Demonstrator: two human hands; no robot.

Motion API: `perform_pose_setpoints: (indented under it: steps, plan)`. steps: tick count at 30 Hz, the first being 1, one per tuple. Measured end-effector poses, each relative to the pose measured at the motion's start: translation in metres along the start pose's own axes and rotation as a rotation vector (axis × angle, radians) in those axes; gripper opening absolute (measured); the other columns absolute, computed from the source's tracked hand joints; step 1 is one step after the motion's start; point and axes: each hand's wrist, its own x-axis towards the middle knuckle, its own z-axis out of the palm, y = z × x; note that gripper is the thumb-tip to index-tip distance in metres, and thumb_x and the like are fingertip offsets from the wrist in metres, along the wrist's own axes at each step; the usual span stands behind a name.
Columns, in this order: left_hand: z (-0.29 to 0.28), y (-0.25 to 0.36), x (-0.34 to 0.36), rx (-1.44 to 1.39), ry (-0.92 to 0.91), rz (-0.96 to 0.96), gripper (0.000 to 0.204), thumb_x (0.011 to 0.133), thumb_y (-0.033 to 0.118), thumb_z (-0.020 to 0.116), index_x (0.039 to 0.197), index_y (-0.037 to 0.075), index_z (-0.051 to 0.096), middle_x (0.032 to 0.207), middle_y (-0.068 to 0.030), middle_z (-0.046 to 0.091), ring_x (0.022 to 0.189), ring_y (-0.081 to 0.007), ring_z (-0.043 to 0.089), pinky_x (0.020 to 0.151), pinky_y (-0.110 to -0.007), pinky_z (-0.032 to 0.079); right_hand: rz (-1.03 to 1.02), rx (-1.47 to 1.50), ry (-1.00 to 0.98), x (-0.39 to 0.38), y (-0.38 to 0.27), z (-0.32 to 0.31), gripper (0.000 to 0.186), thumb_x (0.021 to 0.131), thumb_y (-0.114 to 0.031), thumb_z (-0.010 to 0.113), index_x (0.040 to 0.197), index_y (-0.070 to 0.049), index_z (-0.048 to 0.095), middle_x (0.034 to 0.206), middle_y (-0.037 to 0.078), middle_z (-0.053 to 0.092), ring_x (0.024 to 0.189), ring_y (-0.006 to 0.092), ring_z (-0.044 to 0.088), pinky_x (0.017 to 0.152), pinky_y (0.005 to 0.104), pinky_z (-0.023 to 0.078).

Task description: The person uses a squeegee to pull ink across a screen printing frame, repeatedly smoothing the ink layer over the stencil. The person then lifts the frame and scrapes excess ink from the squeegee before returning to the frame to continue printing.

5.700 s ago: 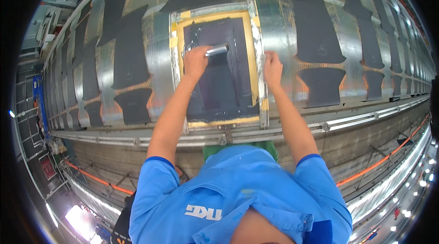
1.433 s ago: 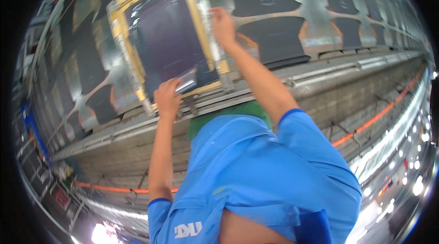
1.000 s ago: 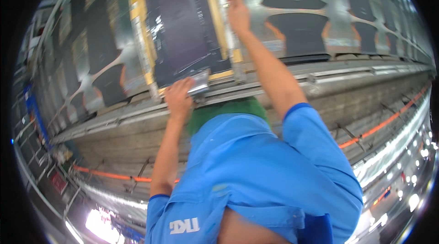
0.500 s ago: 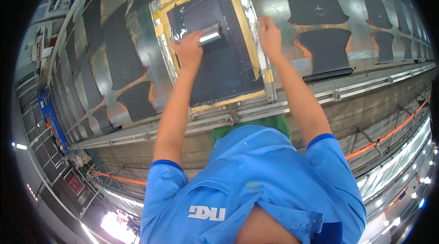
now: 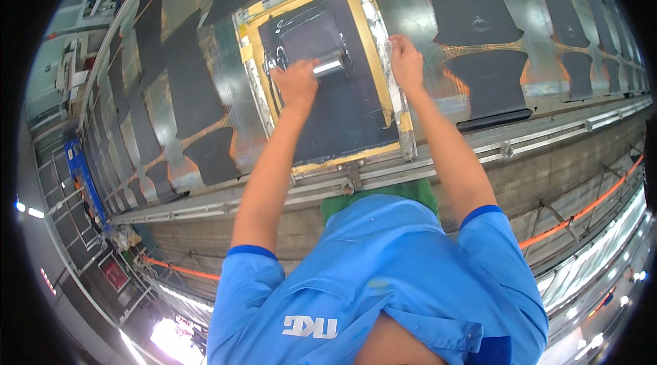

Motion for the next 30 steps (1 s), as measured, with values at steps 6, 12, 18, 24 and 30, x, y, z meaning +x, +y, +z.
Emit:
perform_pose_setpoints:
  steps: [6,12,18,24,30]
  plan:
    - [-0.030,0.065,-0.152,-0.044,0.002,-0.026,0.033,0.076,0.000,0.066,0.100,0.022,0.073,0.101,0.0059,0.074,0.094,-0.0101,0.067,0.079,-0.042,0.031,-0.016,-0.023,-0.018,-0.001,0.009,0.000,0.022,0.100,-0.027,0.052,0.109,-0.013,0.067,0.079,0.018,0.069,0.081,0.0433,0.066,0.076,0.0511,0.049]
    - [-0.040,0.060,-0.133,-0.149,0.036,-0.018,0.025,0.080,0.003,0.065,0.097,0.020,0.073,0.100,0.0047,0.074,0.093,-0.0140,0.068,0.080,-0.042,0.032,-0.009,0.012,-0.013,0.004,0.009,-0.003,0.021,0.101,-0.026,0.053,0.108,-0.012,0.066,0.078,0.018,0.068,0.078,0.0413,0.067,0.073,0.0495,0.049]
    - [-0.018,-0.043,0.060,-0.028,-0.144,-0.106,0.025,0.077,0.023,0.071,0.101,0.019,0.077,0.094,-0.0058,0.075,0.088,-0.0262,0.069,0.085,-0.043,0.037,0.067,0.025,-0.059,-0.003,-0.010,-0.008,0.019,0.101,-0.025,0.053,0.109,-0.012,0.065,0.077,0.019,0.067,0.079,0.0431,0.066,0.072,0.0497,0.049]
    - [-0.006,-0.025,0.071,0.137,-0.129,-0.069,0.018,0.081,0.017,0.065,0.095,0.019,0.077,0.095,-0.0043,0.075,0.085,-0.0245,0.068,0.085,-0.044,0.035,0.073,0.014,-0.039,-0.004,-0.006,-0.006,0.020,0.101,-0.026,0.053,0.108,-0.013,0.067,0.075,0.018,0.067,0.077,0.0422,0.066,0.070,0.0493,0.049]
    - [-0.009,0.007,-0.040,-0.091,0.056,0.005,0.026,0.081,0.005,0.060,0.094,0.021,0.076,0.099,0.0007,0.075,0.090,-0.0160,0.068,0.085,-0.044,0.032,0.103,-0.010,-0.050,0.000,-0.006,-0.007,0.022,0.101,-0.026,0.052,0.108,-0.012,0.067,0.071,0.017,0.065,0.071,0.0403,0.066,0.067,0.0484,0.049]
